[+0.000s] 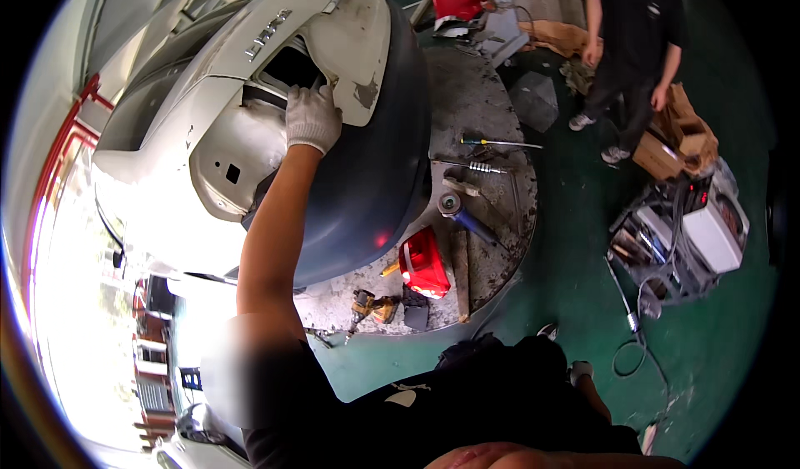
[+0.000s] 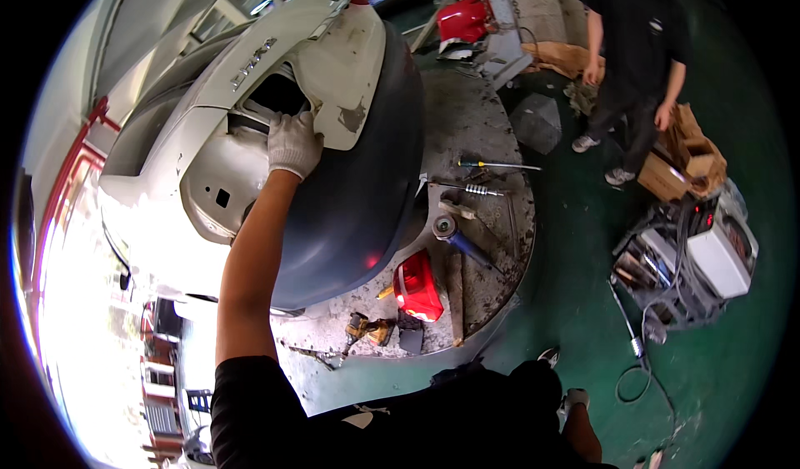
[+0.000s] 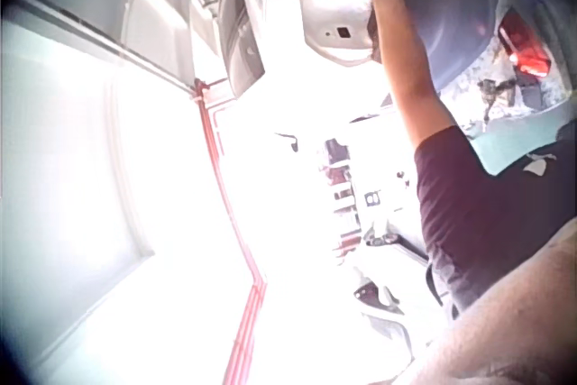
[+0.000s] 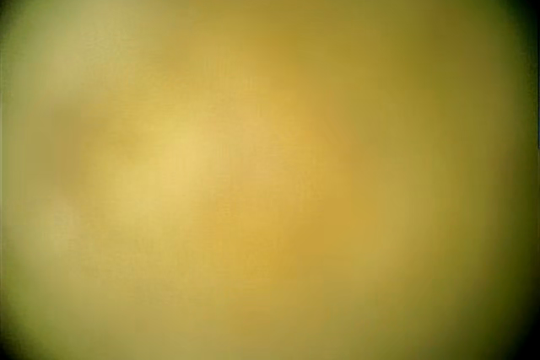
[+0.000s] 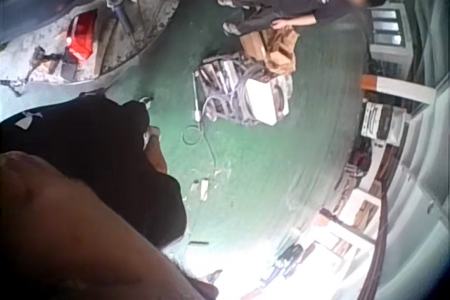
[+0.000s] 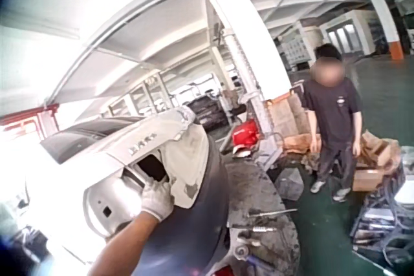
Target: The person uses an angle grinder to smooth the edge of a car bumper, then uses a hammer to tap the bumper into alignment. They later use a heat gun to apply heat to the bumper's edge and a ratchet to tighten fasteners, while another person assists by holding the bumper.
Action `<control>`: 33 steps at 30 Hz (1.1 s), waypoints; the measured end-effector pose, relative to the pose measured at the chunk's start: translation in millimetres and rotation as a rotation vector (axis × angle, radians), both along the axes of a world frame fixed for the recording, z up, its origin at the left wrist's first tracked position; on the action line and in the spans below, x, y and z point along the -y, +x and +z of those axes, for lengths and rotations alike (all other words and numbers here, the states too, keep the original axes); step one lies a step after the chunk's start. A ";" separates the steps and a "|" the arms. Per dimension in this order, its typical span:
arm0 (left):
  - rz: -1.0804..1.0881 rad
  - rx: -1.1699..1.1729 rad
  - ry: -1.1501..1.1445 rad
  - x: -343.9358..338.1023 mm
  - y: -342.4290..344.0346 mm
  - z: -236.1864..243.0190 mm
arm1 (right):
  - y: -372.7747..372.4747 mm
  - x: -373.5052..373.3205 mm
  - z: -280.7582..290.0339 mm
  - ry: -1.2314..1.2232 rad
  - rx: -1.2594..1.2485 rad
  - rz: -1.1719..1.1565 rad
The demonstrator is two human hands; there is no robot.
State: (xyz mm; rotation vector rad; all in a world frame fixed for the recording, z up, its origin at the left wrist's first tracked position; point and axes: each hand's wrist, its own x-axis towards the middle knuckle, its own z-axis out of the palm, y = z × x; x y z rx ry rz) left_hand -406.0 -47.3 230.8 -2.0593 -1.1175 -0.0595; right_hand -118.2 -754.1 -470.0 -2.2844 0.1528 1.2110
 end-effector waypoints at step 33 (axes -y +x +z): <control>0.384 0.302 0.195 -31.9 63.4 -27.2 | 323.6 -195.6 100.0 0.002 -0.207 -0.260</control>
